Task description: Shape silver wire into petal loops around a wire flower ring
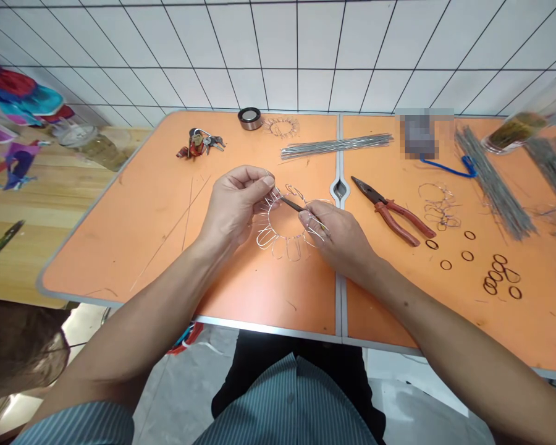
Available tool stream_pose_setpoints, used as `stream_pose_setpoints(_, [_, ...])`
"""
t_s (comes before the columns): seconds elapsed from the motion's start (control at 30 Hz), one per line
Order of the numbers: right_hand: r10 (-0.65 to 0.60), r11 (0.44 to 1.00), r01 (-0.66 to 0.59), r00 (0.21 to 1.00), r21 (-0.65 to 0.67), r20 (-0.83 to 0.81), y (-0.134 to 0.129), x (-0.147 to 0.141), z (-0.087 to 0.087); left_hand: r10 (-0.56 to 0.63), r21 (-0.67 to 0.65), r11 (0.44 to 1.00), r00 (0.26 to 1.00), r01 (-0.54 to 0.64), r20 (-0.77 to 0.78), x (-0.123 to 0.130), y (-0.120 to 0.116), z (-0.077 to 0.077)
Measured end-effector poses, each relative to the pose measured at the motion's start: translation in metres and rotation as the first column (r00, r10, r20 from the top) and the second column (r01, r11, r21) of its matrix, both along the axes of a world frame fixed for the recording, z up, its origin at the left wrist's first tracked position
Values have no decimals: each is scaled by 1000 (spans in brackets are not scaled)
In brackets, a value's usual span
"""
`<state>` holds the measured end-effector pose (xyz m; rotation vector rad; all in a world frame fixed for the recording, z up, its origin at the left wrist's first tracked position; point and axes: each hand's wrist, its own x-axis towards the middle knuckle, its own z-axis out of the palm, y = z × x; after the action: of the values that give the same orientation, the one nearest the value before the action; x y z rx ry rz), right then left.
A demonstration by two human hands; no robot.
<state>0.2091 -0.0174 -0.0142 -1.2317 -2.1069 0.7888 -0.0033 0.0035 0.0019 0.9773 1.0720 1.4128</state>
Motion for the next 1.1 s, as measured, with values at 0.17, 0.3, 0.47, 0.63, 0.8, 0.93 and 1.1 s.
stream_pose_setpoints(0.17, [-14,1000,14,1000,12,0,-1,0,-1,-1,-3,1000,1000,1,-2,1,0,-2])
stream_pose_setpoints(0.3, [-20,1000,20,1000,-2,-3,-2,-1,0,-4,5,1000,1000,4,-13,1,-1,-4])
stream_pose_setpoints(0.47, [-12,1000,12,1000,-5,-7,-3,-1,1,-8,15,1000,1000,8,-6,1,-1,-6])
stream_pose_setpoints(0.63, [-15,1000,15,1000,-14,19,-4,-1,4,0,5,1000,1000,0,-15,2,-1,-5])
stream_pose_setpoints(0.8, [-14,999,15,999,-33,30,-6,-1,5,8,2,1000,999,-8,-41,1,0,-6])
stream_pose_setpoints(0.93, [-6,999,7,1000,-37,17,-6,0,5,7,1,1000,999,-7,-42,1,-1,-5])
stream_pose_setpoints(1.1, [-21,998,21,1000,-58,5,-6,-1,4,6,7,1000,999,-6,-38,2,-1,-5])
